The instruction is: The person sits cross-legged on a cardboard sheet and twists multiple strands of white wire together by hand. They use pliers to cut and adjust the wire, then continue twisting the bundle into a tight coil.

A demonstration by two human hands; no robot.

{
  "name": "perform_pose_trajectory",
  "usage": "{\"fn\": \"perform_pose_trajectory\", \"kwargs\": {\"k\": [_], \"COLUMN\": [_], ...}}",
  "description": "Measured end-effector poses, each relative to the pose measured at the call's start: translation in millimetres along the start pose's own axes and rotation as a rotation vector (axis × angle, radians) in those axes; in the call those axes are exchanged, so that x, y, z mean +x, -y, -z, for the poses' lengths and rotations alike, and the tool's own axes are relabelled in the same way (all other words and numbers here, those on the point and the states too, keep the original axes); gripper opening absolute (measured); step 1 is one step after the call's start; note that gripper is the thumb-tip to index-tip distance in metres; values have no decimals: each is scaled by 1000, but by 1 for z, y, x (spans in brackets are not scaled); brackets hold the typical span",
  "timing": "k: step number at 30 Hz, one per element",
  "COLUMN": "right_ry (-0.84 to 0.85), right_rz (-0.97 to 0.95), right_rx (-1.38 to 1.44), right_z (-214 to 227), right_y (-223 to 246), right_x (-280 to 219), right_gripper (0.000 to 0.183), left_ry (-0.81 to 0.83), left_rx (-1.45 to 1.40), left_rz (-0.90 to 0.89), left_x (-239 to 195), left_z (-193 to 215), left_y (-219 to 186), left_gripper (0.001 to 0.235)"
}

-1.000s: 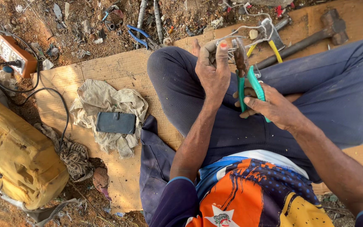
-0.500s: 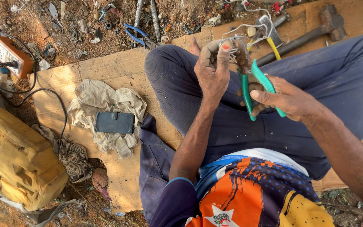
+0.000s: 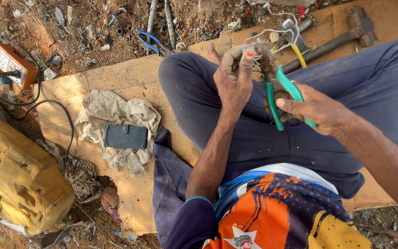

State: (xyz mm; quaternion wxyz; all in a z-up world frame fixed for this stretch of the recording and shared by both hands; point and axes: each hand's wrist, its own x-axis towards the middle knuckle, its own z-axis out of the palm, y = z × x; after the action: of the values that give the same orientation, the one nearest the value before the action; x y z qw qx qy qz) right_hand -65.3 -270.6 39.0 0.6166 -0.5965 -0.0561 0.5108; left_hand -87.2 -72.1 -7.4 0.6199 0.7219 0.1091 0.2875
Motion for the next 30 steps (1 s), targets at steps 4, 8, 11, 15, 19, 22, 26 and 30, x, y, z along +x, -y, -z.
{"fn": "perform_pose_trajectory", "kwargs": {"k": [4, 8, 11, 15, 19, 22, 26, 30], "right_ry": [-58, -41, -71, -74, -119, -73, -114, -108], "right_rz": [-6, -32, -135, -187, -259, -194, -243, -218], "right_rx": [117, 245, 367, 410, 419, 434, 446, 522], "right_z": [-13, -28, -35, -35, -37, -42, -49, -49], "right_y": [-3, 1, 3, 1, -5, -10, -16, -18], "right_x": [2, 5, 4, 1, 3, 7, 11, 19], "right_gripper": [66, 63, 64, 65, 62, 45, 30, 28], "left_ry": [-1, 37, 81, 104, 70, 27, 12, -20], "left_rx": [-27, 34, 11, -39, 13, 35, 55, 23], "left_rz": [32, 49, 227, 283, 102, 78, 147, 175], "left_x": [0, 1, 1, 0, -3, -6, -19, -55], "left_z": [0, 8, 15, 15, 16, 17, 24, 29], "left_y": [-7, -14, -18, -20, -18, -14, -10, -28], "left_gripper": [31, 32, 36, 42, 40, 39, 41, 61]}}
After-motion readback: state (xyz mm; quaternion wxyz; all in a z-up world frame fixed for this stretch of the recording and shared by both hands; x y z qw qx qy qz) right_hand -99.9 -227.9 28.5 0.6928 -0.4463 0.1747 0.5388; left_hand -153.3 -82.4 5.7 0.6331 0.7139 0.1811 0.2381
